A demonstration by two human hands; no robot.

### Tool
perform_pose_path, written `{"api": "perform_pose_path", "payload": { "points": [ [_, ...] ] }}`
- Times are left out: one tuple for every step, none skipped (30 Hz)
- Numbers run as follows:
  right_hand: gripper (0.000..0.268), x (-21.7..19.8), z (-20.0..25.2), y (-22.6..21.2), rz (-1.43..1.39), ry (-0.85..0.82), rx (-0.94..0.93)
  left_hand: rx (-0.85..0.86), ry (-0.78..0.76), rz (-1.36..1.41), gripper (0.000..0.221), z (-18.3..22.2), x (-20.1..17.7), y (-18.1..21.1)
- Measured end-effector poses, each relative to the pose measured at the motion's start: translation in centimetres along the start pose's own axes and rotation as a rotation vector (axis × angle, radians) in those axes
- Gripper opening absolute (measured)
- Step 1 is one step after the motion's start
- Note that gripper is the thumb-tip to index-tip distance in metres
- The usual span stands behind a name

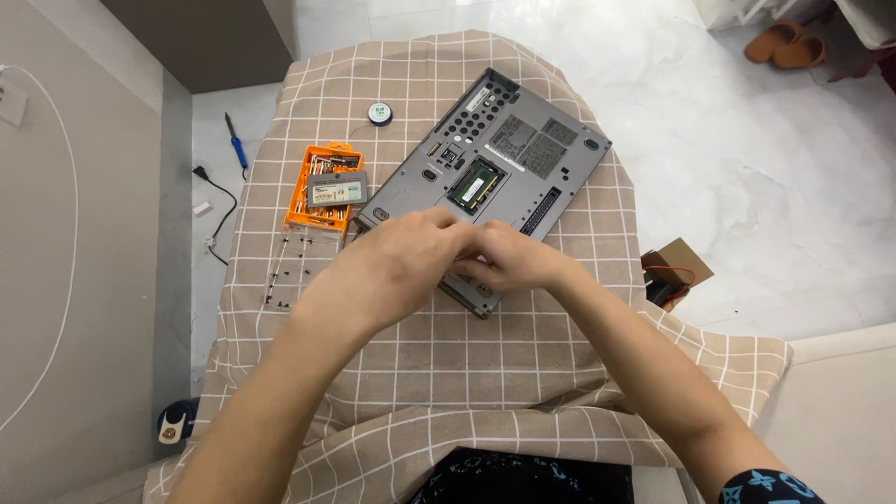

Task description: The person repairs or disassembles a laptop using a screwdriver.

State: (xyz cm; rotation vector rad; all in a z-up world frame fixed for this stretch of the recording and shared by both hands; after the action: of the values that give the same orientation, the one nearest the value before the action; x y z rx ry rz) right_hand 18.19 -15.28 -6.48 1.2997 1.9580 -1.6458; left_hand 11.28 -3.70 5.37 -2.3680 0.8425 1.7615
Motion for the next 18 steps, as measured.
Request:
{"api": "perform_pose_path", "payload": {
  "points": [
    [0.013,0.2,0.0,0.5,-0.081,-0.071,0.102,0.099,0.032,0.072,0.013,0.2,-0.5,0.4],
    [0.013,0.0,-0.1,0.0,-0.079,-0.069,0.102,0.101,0.033,0.072,0.013,0.1,-0.4,0.5],
    [0.016,-0.2,-0.4,-0.7,-0.147,-0.05,0.053,0.032,0.002,0.012,0.015,0.0,-0.1,0.1],
    [0.019,-0.4,-0.6,-1.4,-0.215,-0.031,0.004,-0.037,-0.027,-0.049,0.019,0.0,0.2,-0.3],
    [0.019,-0.1,-0.9,-2.0,-0.215,-0.032,0.001,-0.038,-0.026,-0.051,0.019,0.0,0.7,-0.3],
    [0.03,-0.4,-1.1,-2.4,-0.229,0.068,0.044,-0.117,-0.049,-0.132,0.025,-0.1,1.3,-0.8],
    [0.043,-0.8,-1.1,-2.7,-0.242,0.169,0.088,-0.194,-0.072,-0.211,0.032,-0.2,1.9,-1.3],
    [0.043,0.0,-0.8,-1.8,-0.241,0.17,0.088,-0.193,-0.071,-0.212,0.032,-0.6,1.8,-0.8],
    [0.032,0.2,-0.2,-1.2,-0.128,0.285,0.035,-0.24,-0.11,-0.258,0.037,-0.8,2.0,-0.5],
    [0.023,0.4,0.4,-0.7,-0.013,0.4,-0.017,-0.288,-0.149,-0.304,0.043,-0.9,2.2,-0.3],
    [0.023,0.3,0.6,-0.1,-0.011,0.402,-0.019,-0.286,-0.146,-0.306,0.043,-1.0,1.8,-0.2],
    [0.022,0.6,0.8,1.1,-0.003,0.346,0.081,-0.294,-0.142,-0.281,0.046,-1.0,1.4,-0.1],
    [0.021,1.0,1.2,2.3,0.003,0.288,0.184,-0.302,-0.141,-0.253,0.049,-1.0,1.2,0.0],
    [0.021,0.4,1.0,2.3,0.004,0.289,0.185,-0.3,-0.141,-0.252,0.049,-0.7,0.8,-0.5],
    [0.014,0.8,0.5,1.2,0.098,0.132,0.024,-0.186,-0.083,-0.149,0.037,-0.4,0.2,-0.1],
    [0.009,1.3,0.3,0.2,0.19,-0.027,-0.137,-0.072,-0.025,-0.045,0.026,0.0,-0.5,0.2],
    [0.009,0.7,0.0,-0.7,0.191,-0.027,-0.139,-0.073,-0.023,-0.047,0.026,0.2,-0.2,-0.1],
    [0.015,0.3,-0.4,-1.2,0.111,-0.083,-0.068,-0.001,-0.002,0.006,0.018,0.5,-0.1,0.1]
  ]
}}
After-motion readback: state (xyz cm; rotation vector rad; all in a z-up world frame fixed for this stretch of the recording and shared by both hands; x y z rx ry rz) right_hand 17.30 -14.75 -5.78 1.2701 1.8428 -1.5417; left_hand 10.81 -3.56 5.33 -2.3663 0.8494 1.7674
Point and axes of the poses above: each hand's wrist, its own z-axis away from the middle knuckle, its own x-axis out of the palm, y = z × x, the point moved 6 cm from there along -z, towards the middle knuckle, and after that the axes turned 3 degrees about -x, right-handed, at the moved point
